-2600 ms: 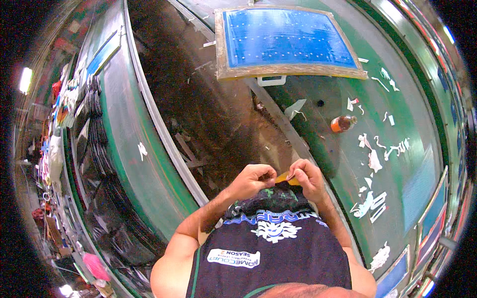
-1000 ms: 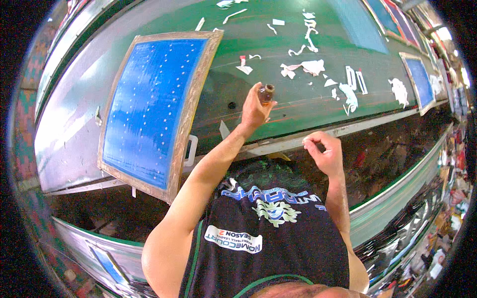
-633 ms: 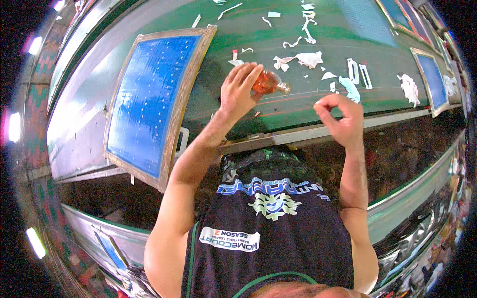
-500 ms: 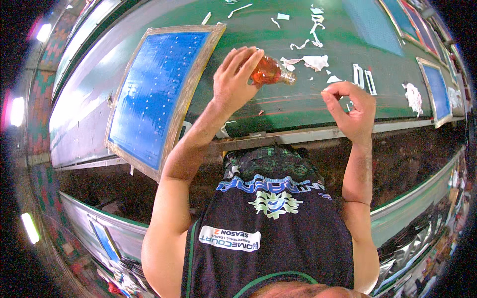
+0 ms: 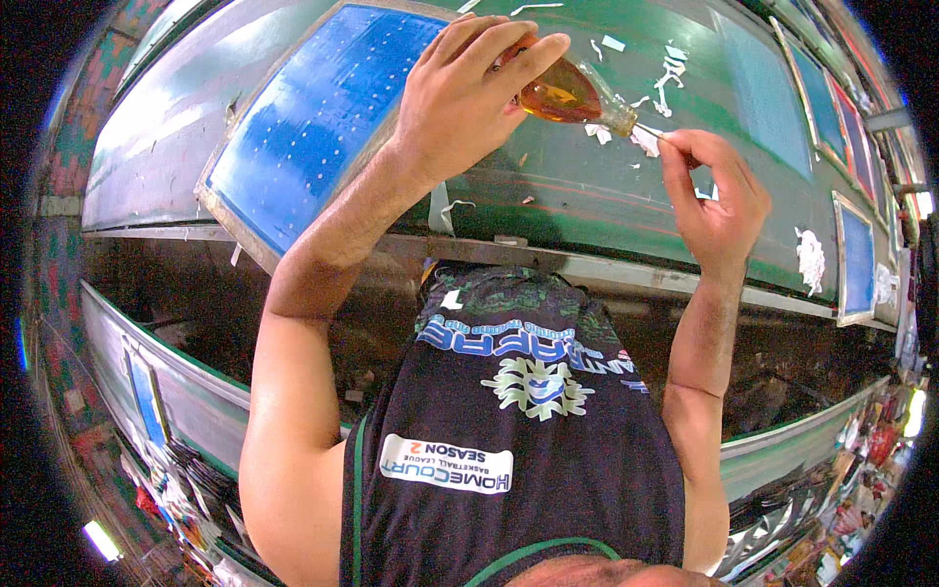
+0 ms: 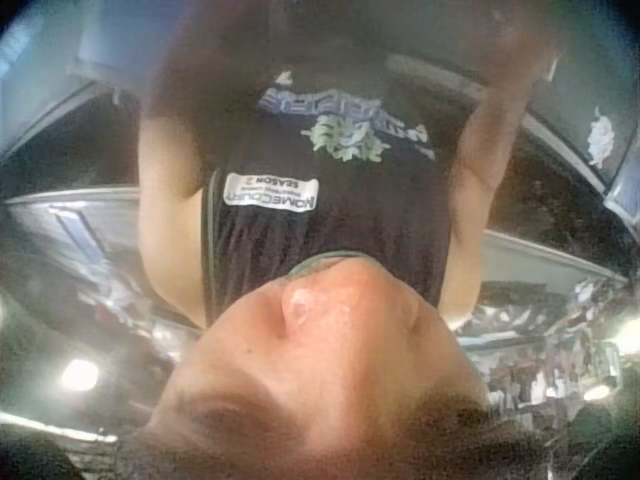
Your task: The person removes a blue perforated panel from a metal frame, places it on a workbench, and applies a liquid from a bottle into the holes using a small tool. They handle the panel and frame repeatedly while working on the bench.
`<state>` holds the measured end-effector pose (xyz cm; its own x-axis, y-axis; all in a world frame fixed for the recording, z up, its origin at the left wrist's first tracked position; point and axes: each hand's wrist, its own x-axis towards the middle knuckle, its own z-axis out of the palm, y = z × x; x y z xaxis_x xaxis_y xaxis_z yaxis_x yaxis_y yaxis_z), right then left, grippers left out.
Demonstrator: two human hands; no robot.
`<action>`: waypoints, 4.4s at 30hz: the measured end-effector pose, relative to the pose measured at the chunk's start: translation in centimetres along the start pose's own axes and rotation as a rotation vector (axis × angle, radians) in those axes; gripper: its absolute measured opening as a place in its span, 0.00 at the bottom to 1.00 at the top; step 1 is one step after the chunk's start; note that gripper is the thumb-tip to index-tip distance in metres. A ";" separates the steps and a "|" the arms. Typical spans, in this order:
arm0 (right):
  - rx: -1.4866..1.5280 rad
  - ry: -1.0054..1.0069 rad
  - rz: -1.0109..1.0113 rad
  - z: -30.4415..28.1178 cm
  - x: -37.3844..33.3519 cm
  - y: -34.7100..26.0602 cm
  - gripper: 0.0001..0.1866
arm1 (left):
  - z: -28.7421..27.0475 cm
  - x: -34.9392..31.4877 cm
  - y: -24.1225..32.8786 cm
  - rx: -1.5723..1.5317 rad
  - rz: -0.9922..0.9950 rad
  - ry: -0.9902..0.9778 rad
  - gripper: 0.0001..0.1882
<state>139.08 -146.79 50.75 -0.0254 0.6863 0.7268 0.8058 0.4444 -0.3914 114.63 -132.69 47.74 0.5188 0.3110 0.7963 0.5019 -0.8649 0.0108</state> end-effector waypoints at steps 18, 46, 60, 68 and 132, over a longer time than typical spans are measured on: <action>-0.274 -0.320 -0.333 -2.2 2.7 -1.5 0.09 | -0.4 -2.2 2.5 -0.167 -0.178 -0.043 0.42; 0.143 -0.604 0.214 -0.7 3.1 0.2 0.09 | -0.1 -4.2 0.8 -0.104 -0.234 -0.043 0.41; 0.086 -0.556 0.175 -1.1 3.7 -0.4 0.11 | 0.3 -5.0 1.2 -0.156 -0.272 -0.055 0.41; 0.040 -0.480 0.012 -1.2 3.8 -1.3 0.07 | -0.2 -4.1 1.2 -0.148 -0.225 -0.023 0.42; -0.296 -0.357 -0.389 -0.8 4.4 -1.5 0.09 | -1.9 1.1 0.9 -0.140 0.062 0.169 0.34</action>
<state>138.25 -144.93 55.01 -0.5073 0.6789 0.5308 0.8263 0.5580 0.0761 114.35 -133.84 49.73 0.4161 0.1953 0.8881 0.3658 -0.9301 0.0331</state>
